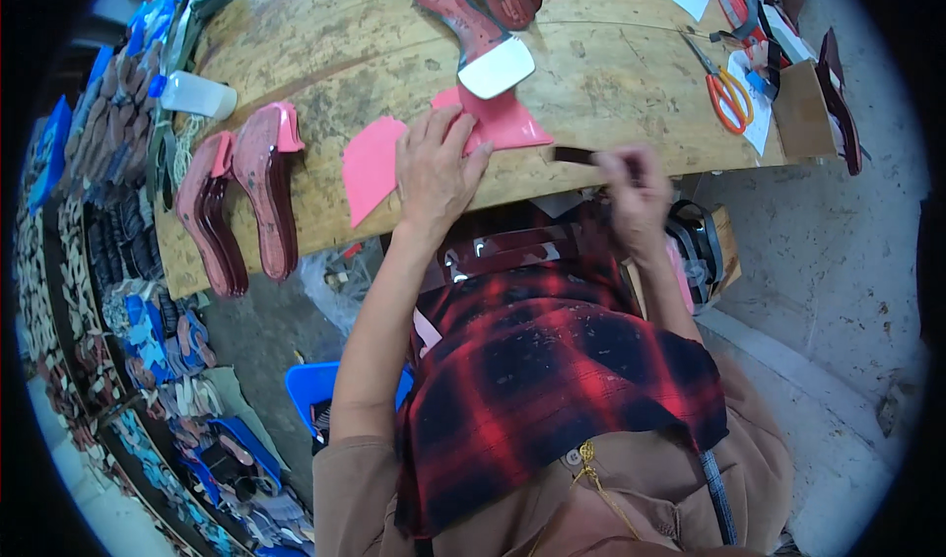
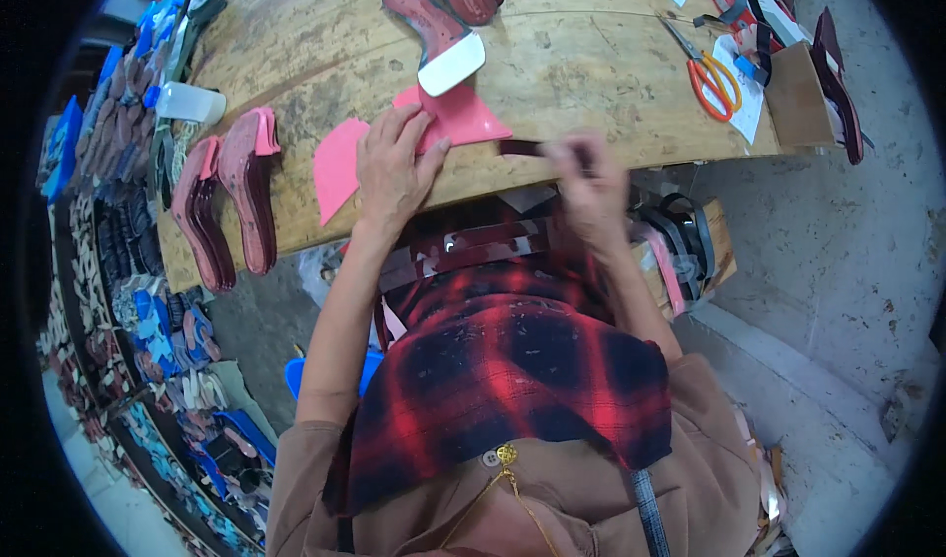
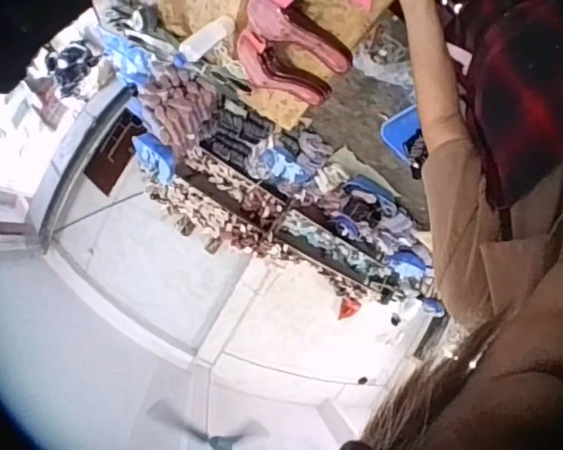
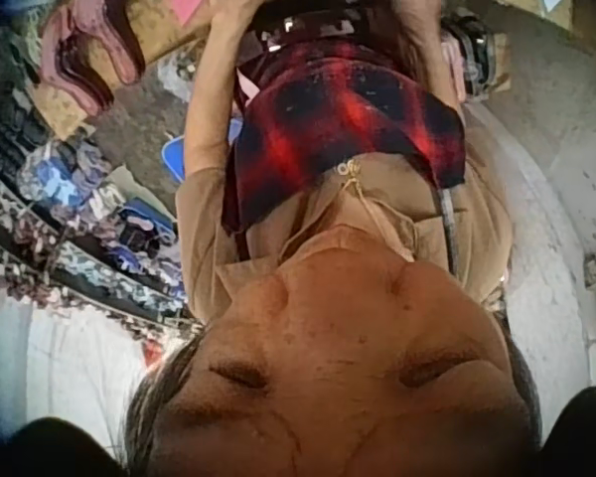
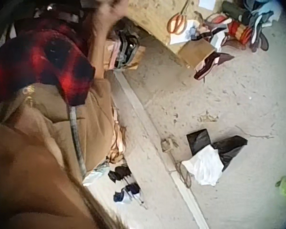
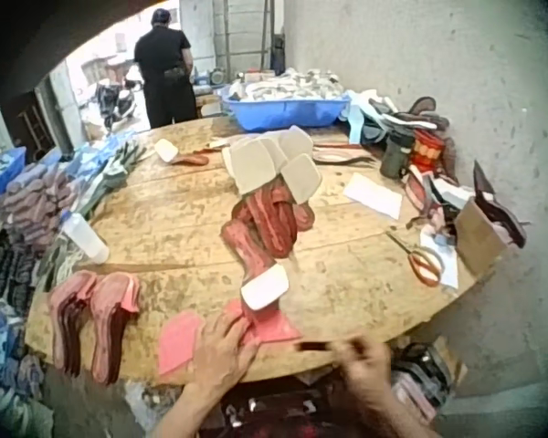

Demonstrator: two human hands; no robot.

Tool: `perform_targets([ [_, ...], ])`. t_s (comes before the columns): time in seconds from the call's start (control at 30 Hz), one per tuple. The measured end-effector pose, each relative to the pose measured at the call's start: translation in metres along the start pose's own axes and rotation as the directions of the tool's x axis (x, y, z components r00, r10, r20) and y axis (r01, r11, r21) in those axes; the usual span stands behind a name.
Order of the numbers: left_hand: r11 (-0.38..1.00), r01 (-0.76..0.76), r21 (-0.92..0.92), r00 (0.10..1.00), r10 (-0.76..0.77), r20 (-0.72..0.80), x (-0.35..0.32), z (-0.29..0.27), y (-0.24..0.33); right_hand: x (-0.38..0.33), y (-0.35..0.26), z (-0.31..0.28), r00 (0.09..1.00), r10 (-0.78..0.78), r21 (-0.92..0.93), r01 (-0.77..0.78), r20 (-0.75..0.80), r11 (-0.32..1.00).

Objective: The person assembles pink flip-flops by hand at a wooden workbench. They pick up pink straps, cut them to size using scissors, and attach them to the sole of the slippers. The person handles multiple slipper soles and straps, organizing them on the table while working.

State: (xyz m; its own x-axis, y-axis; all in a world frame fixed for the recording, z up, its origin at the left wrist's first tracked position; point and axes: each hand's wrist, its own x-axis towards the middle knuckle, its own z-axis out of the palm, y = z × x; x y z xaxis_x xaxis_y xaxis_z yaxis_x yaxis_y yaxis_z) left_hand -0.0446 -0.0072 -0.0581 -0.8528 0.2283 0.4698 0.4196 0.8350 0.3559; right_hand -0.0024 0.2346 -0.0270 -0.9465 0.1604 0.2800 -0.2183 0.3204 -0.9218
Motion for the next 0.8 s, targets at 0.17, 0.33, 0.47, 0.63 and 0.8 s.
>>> perform_targets([
  [0.17,0.998,0.008,-0.058,0.999,-0.006,0.042,-0.005,-0.015,-0.002,-0.027,0.009,-0.110,0.893,0.449,0.058,-0.451,0.039,0.891],
  [0.33,0.865,0.198,-0.460,0.958,-0.271,-0.096,-0.052,-0.085,0.002,-0.080,0.055,-0.133,0.913,0.396,-0.627,-0.254,0.095,0.736],
  [0.47,0.464,0.623,-0.631,0.589,-0.808,-0.012,-0.190,-0.064,-0.047,-0.068,0.027,-0.060,0.853,0.348,-0.462,-0.146,0.390,0.875],
  [0.63,-0.783,0.486,-0.387,-0.202,-0.532,0.822,-0.344,0.028,-0.097,-0.059,0.020,0.039,0.711,0.028,-0.311,0.271,0.702,0.911],
  [0.8,-0.649,0.222,-0.728,0.114,-0.724,0.680,-0.367,0.069,-0.152,-0.068,0.034,0.067,0.576,0.156,-0.408,0.340,0.802,0.847],
])
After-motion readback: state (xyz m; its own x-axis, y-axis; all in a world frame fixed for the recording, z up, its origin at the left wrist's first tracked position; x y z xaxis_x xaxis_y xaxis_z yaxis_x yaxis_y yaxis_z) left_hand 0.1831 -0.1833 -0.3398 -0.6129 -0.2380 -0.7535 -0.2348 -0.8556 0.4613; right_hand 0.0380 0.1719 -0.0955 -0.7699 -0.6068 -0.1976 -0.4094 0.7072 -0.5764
